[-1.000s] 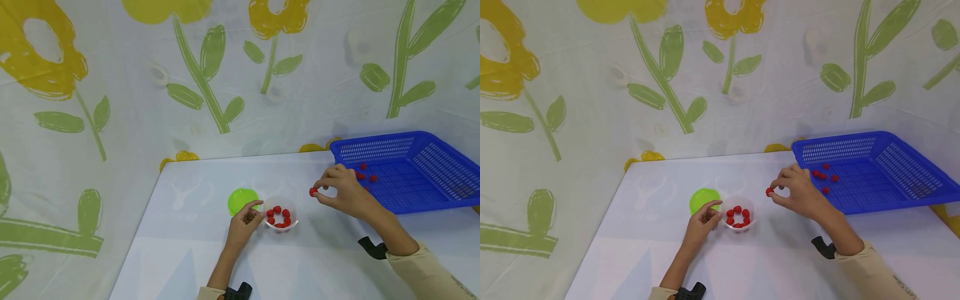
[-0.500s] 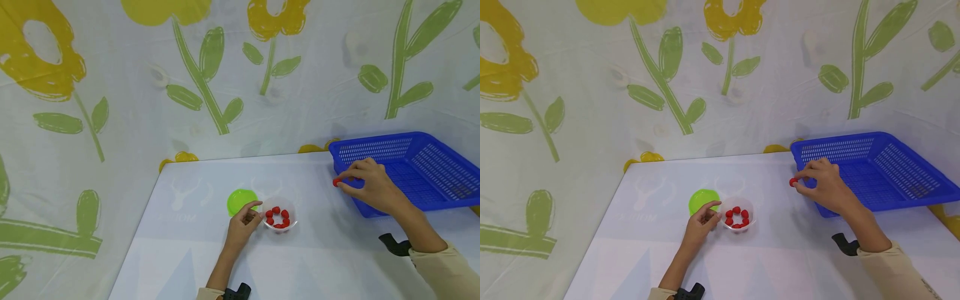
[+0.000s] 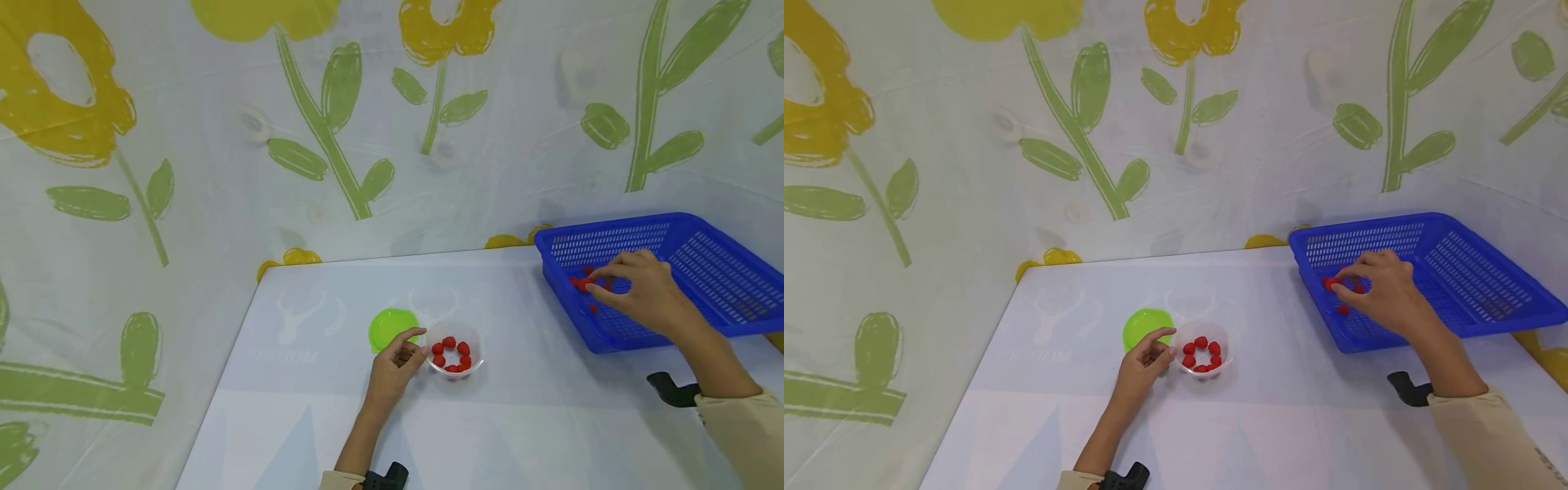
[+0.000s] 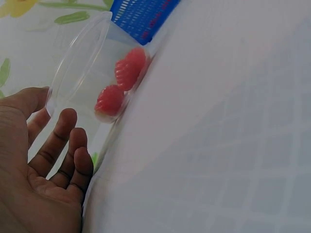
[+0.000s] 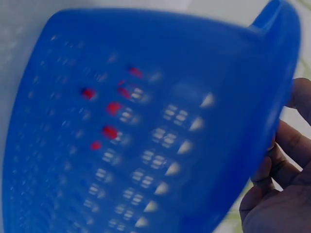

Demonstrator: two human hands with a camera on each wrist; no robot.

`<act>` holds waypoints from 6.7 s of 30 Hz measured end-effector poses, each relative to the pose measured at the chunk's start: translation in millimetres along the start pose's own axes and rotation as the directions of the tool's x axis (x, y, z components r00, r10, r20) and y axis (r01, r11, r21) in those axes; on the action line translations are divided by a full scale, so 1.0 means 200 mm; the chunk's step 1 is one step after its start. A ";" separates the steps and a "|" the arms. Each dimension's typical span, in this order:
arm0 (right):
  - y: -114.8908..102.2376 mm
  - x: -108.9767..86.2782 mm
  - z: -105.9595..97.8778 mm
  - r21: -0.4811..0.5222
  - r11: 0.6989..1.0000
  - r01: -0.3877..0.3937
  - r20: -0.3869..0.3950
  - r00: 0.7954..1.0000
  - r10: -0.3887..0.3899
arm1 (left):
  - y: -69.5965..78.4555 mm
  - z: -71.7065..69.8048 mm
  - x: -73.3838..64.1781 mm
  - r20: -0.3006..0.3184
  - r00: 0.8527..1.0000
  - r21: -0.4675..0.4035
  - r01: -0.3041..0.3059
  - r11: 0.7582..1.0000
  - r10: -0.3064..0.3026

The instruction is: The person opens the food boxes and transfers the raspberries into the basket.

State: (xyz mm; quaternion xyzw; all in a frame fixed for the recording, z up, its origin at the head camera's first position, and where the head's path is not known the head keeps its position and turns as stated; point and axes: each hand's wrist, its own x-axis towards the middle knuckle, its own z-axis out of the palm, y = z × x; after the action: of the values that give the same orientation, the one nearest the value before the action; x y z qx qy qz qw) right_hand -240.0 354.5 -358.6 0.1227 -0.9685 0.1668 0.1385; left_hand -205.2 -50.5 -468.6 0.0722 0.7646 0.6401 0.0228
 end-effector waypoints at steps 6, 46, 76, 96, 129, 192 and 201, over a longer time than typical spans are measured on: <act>0.09 0.00 0.01 -0.064 0.997 -0.040 0.059 0.997 0.044 | -0.12 0.01 0.03 0.000 1.000 0.007 -0.004 1.000 0.004; 0.35 0.10 0.15 -0.278 0.956 -0.092 0.400 0.894 0.203 | -0.13 -0.01 0.05 0.021 1.000 -0.028 -0.020 0.999 0.021; -0.01 0.01 0.05 -0.103 0.994 -0.025 0.051 0.998 0.031 | -0.10 0.01 0.04 0.022 1.000 -0.029 -0.012 0.999 0.013; -0.51 -0.05 0.35 0.152 0.948 0.280 -0.090 0.959 -0.269 | -0.13 0.00 0.05 0.025 0.999 -0.039 -0.033 0.999 0.034; -0.86 0.07 0.63 -0.307 0.894 0.327 0.253 0.933 -0.254 | -0.12 -0.01 0.05 0.035 0.998 -0.033 -0.045 0.998 0.046; -0.79 0.06 0.40 0.082 0.980 0.179 0.090 0.978 -0.186 | -0.12 0.00 0.05 0.026 0.999 -0.019 -0.047 0.999 0.048; -0.67 0.05 0.30 0.093 0.983 0.158 0.045 0.986 -0.162 | -0.13 0.00 0.04 0.021 0.999 -0.028 -0.045 0.999 0.045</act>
State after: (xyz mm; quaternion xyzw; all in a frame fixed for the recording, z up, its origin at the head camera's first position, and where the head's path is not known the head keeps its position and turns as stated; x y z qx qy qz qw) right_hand -224.8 208.4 -371.8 0.2105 -0.9504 0.1947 0.1206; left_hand -216.0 -53.5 -492.9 0.0961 0.7536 0.6501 0.0177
